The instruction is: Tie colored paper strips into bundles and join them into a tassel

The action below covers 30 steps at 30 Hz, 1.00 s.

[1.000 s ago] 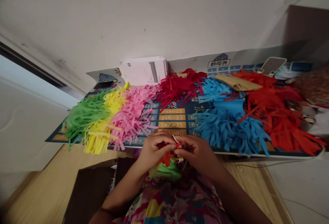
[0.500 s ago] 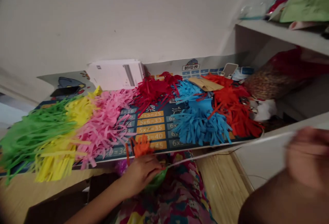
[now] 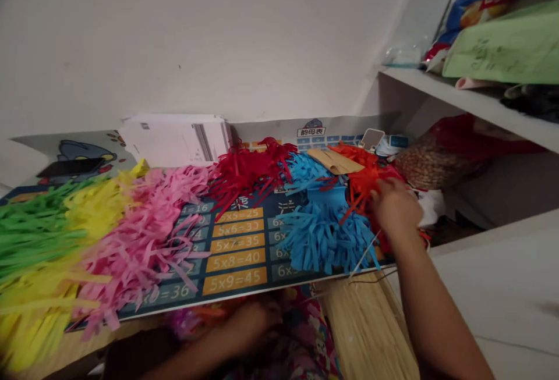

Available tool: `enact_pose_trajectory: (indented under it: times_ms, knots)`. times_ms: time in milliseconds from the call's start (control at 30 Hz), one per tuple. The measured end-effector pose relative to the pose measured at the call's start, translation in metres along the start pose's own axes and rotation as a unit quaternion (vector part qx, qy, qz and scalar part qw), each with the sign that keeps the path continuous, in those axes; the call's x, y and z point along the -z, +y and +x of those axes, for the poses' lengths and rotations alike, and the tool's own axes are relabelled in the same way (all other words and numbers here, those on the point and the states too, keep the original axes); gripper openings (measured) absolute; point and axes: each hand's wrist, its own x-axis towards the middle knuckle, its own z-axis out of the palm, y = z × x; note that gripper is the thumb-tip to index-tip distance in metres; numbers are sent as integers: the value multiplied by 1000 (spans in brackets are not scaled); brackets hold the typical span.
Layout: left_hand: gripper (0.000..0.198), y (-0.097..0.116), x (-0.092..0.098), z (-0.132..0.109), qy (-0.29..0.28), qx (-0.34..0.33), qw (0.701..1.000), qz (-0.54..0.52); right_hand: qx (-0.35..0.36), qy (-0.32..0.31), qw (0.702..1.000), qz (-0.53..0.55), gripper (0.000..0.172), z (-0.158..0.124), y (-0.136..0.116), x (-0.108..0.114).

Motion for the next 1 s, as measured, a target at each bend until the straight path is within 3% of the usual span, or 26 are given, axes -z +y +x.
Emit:
enact_pose_trajectory:
  times_ms: [100, 167, 367, 500, 700, 900, 1000]
  knots:
    - [14, 11, 17, -10, 2, -42, 998, -39, 87, -106, 991, -8, 24, 8, -42, -31]
    - [16, 20, 30, -17, 18, -82, 993, -86, 109, -169, 979, -26, 25, 15, -62, -49]
    - [17, 43, 67, -36, 56, -122, 975, -175, 112, -290, 946, -93, 28, 41, -71, -67]
    - [15, 47, 83, -42, 67, -145, 974, -164, 137, -306, 937, -100, 20, 48, -65, -62]
    - [16, 50, 109, -37, 118, -121, 983, -71, 166, -287, 941, -69, 22, 46, -62, -57]
    - [20, 64, 135, -5, 94, -118, 989, 6, 185, -300, 936, -24, 18, 46, -66, -69]
    - [22, 62, 147, 18, 113, -99, 988, 39, 192, -297, 935, 24, 15, 52, -58, -69]
